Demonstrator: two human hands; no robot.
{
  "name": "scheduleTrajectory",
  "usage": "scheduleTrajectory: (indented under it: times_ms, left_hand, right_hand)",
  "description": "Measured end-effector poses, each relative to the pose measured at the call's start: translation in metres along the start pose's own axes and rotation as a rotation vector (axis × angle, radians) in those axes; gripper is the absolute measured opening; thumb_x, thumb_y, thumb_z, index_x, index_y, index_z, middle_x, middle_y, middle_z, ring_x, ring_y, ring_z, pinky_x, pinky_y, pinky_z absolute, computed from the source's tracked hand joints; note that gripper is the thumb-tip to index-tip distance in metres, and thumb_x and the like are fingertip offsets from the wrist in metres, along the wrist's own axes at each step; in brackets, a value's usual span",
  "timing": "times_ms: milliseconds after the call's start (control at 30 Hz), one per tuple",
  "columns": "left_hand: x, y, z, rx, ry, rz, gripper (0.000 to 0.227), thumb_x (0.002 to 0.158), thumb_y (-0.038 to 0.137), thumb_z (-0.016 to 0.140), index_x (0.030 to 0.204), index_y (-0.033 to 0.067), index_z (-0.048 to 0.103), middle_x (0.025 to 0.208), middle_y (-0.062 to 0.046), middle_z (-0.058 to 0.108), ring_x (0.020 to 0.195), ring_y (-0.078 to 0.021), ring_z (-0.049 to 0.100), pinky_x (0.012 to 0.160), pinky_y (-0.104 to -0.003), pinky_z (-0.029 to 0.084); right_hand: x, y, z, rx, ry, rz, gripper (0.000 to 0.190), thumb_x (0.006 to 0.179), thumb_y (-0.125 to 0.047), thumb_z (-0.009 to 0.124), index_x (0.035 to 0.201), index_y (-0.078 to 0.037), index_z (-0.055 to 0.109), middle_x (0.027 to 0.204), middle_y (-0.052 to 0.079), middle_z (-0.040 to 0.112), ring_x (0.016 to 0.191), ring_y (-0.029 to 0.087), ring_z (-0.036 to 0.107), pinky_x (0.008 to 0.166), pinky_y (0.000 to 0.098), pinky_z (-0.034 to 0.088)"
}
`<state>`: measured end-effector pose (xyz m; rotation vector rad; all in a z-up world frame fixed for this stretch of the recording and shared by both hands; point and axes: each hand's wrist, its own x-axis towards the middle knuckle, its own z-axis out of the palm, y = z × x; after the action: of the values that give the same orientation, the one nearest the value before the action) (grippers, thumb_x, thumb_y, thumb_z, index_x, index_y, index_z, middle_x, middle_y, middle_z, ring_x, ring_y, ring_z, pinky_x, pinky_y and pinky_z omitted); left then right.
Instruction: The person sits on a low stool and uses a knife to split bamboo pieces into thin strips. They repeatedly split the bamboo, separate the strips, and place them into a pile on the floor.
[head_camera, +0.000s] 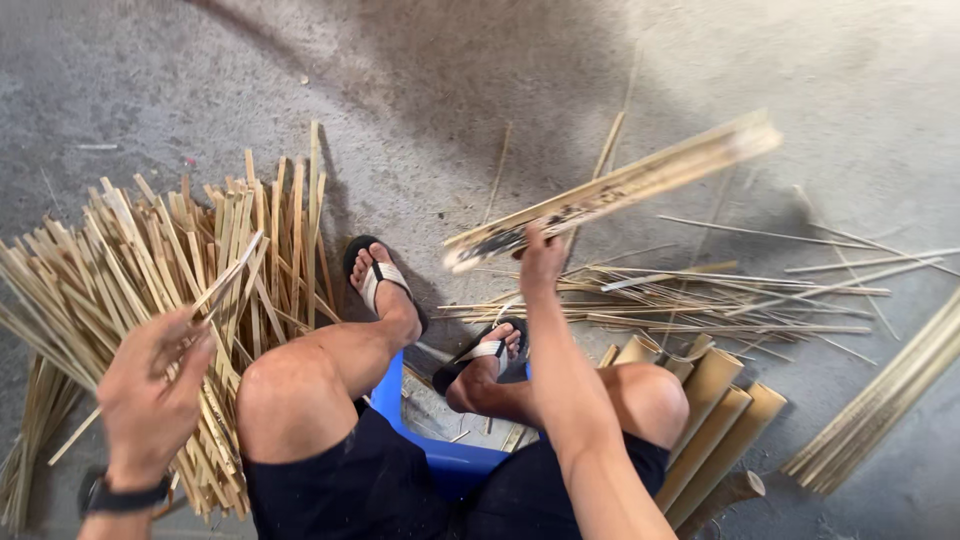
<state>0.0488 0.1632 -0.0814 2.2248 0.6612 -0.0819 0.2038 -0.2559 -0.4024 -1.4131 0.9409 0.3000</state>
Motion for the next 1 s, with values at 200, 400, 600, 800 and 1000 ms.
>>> scheduleTrajectory:
  times_ms: [200,400,600,800,1000]
  left_hand:
    - [0.047,0.155,0.1,-0.323,-0.319,0.46,0.109,0.08,0.039,0.089,0.161,0.0056,0.024,0.153,-0.022,0.051,0.139,-0.0336,0.054,0.108,-0.047,0.051]
    - [0.006,0.235,0.163,-0.678,-0.065,0.401,0.106,0.081,0.03,0.091,0.161,0.0147,0.023,0.145,-0.017,0.054,0.126,-0.0271,0.06,0.102,-0.044,0.059]
    - [-0.039,0.17,0.186,-0.773,-0.454,0.363,0.048,0.089,-0.003,0.069,0.135,0.0085,0.064,0.12,-0.007,0.069,0.104,-0.0183,0.064,0.091,-0.036,0.057]
    - [-0.07,0.124,0.195,-0.527,-0.404,0.784,0.046,0.08,0.002,0.081,0.124,0.0071,0.067,0.115,-0.012,0.072,0.11,-0.0228,0.067,0.092,-0.037,0.055]
    - [-0.091,0.128,0.163,-0.383,-0.562,0.647,0.034,0.083,0.013,0.083,0.111,0.0063,0.065,0.101,-0.012,0.071,0.097,-0.0259,0.072,0.083,-0.038,0.057]
  right_hand:
    - [-0.138,-0.037,-0.003,-0.428,-0.231,-0.628,0.021,0.095,-0.011,0.066,0.115,-0.004,0.062,0.098,0.009,0.069,0.077,0.02,0.066,0.065,0.0386,0.057]
    - [-0.215,-0.031,-0.027,-0.775,-0.16,-0.808,0.029,0.091,-0.02,0.076,0.113,-0.009,0.061,0.084,0.009,0.07,0.072,0.023,0.068,0.069,0.0399,0.057]
    - [-0.235,-0.103,-0.06,-0.539,-0.597,-0.84,0.084,0.07,-0.02,0.093,0.137,-0.005,0.044,0.122,0.014,0.056,0.103,0.026,0.064,0.079,0.0386,0.061]
    - [-0.329,-0.196,-0.107,-0.5,-0.701,-1.058,0.074,0.07,-0.012,0.093,0.134,-0.005,0.055,0.13,0.012,0.056,0.115,0.024,0.06,0.089,0.0369,0.056]
    - [-0.354,-0.176,-0.105,-0.548,-0.559,-1.036,0.029,0.082,-0.001,0.087,0.104,-0.007,0.069,0.101,0.005,0.072,0.091,0.018,0.071,0.083,0.0313,0.057]
